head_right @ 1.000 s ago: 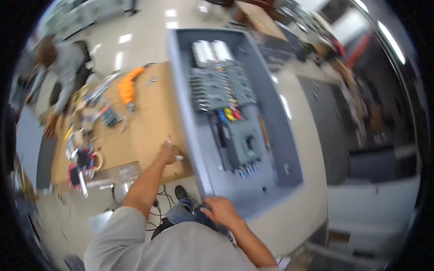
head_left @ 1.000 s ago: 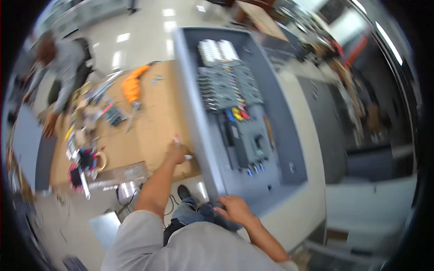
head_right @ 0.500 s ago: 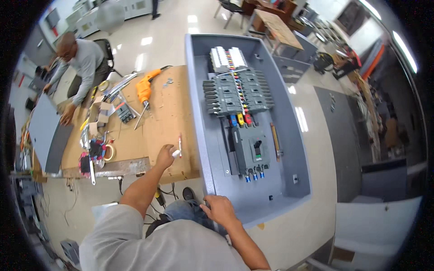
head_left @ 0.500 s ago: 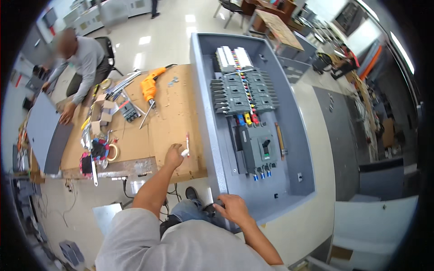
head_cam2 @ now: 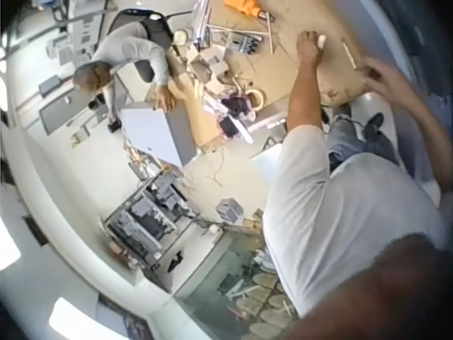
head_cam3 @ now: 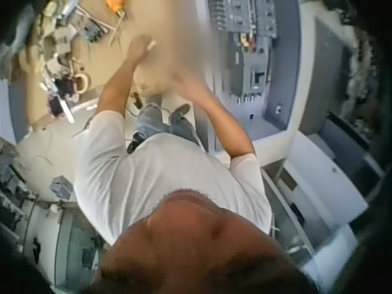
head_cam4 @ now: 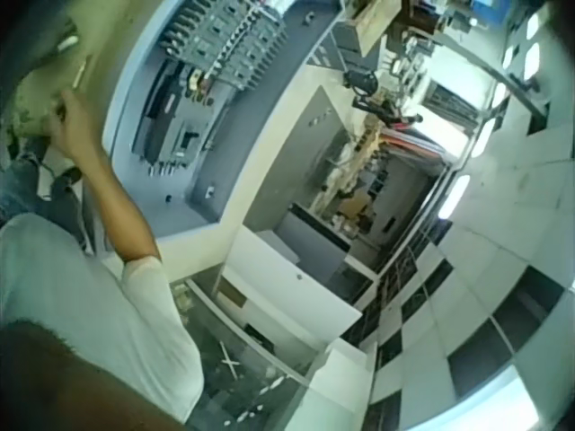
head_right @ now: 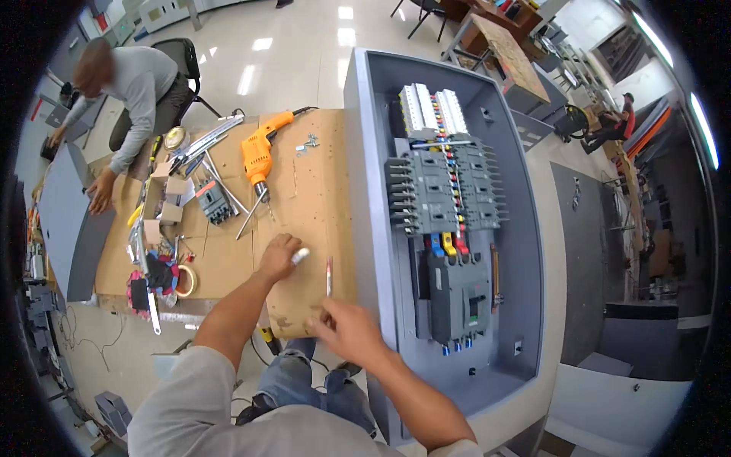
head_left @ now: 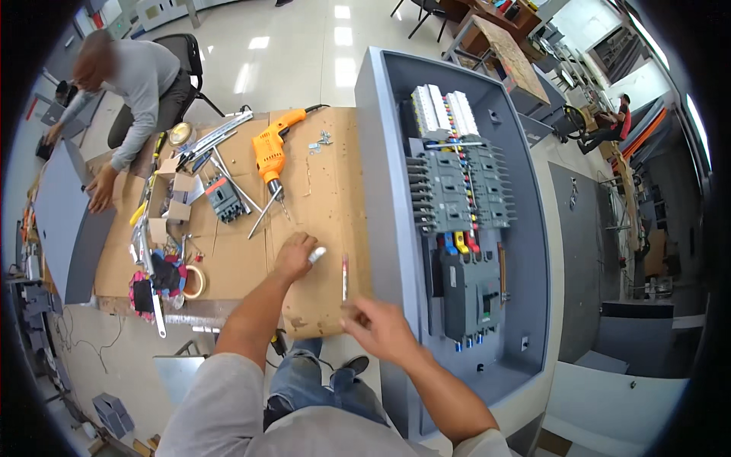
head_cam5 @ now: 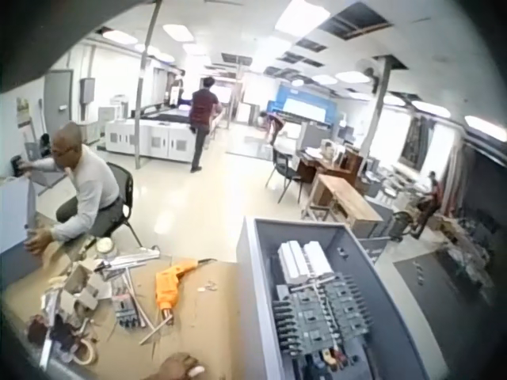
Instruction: Assembling and inspecting internal components of industrial electrical control panels.
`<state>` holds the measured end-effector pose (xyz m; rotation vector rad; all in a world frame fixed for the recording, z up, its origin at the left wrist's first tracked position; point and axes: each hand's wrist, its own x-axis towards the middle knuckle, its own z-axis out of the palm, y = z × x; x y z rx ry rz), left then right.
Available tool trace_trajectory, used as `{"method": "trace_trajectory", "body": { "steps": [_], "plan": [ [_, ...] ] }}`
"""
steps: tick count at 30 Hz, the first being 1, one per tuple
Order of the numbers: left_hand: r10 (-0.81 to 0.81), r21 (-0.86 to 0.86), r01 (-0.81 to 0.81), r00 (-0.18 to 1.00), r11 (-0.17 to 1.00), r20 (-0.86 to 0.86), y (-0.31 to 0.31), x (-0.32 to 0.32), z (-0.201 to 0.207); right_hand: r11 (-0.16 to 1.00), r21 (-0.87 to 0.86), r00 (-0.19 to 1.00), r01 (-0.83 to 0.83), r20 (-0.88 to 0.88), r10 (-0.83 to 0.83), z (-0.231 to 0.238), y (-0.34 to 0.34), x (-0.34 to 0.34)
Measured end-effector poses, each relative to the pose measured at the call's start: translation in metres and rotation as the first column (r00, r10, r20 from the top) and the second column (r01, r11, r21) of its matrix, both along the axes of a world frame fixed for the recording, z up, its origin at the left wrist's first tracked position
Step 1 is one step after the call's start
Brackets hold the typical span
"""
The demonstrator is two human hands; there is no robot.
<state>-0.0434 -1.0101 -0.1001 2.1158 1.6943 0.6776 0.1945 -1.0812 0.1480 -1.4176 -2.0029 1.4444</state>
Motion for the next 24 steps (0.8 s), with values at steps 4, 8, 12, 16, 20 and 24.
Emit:
{"method": "trace_trajectory", "body": {
  "steps": [4, 8, 12, 16, 20, 24],
  "plan": [
    [-0.100, -0.080, 0.095, 0.993, 0.992, -0.066, 0.010, -0.015, -0.028, 0.973, 0.086, 0.977, 0.213, -0.053, -0.209, -0.084, 0.123, -0.068],
    [-0.036, -0.025, 0.037, 0.999, 0.999, 0.027, 0.017, -0.016, -0.037, 0.888, 0.095, 0.893, 0.450, -0.012, -0.451, -0.192, 0.236, -0.105],
    [-0.060, 0.074, 0.055, 0.996, 0.996, 0.069, 0.024, -0.024, -0.038, 0.854, 0.211, 0.853, 0.477, 0.124, -0.507, -0.249, 0.317, -0.123],
    [-0.063, 0.060, 0.058, 0.994, 0.997, 0.087, 0.027, -0.028, -0.039, 0.796, 0.368, 0.838, 0.481, 0.073, -0.540, -0.276, 0.372, -0.143],
    [-0.067, 0.029, 0.065, 0.994, 0.997, 0.084, 0.027, -0.029, -0.040, 0.764, 0.483, 0.844, 0.427, 0.091, -0.529, -0.290, 0.386, -0.162],
    [-0.060, 0.011, 0.059, 0.997, 0.998, 0.050, 0.028, -0.031, -0.037, 0.780, 0.469, 0.841, 0.414, 0.129, -0.525, -0.287, 0.388, -0.172]
  ]
}}
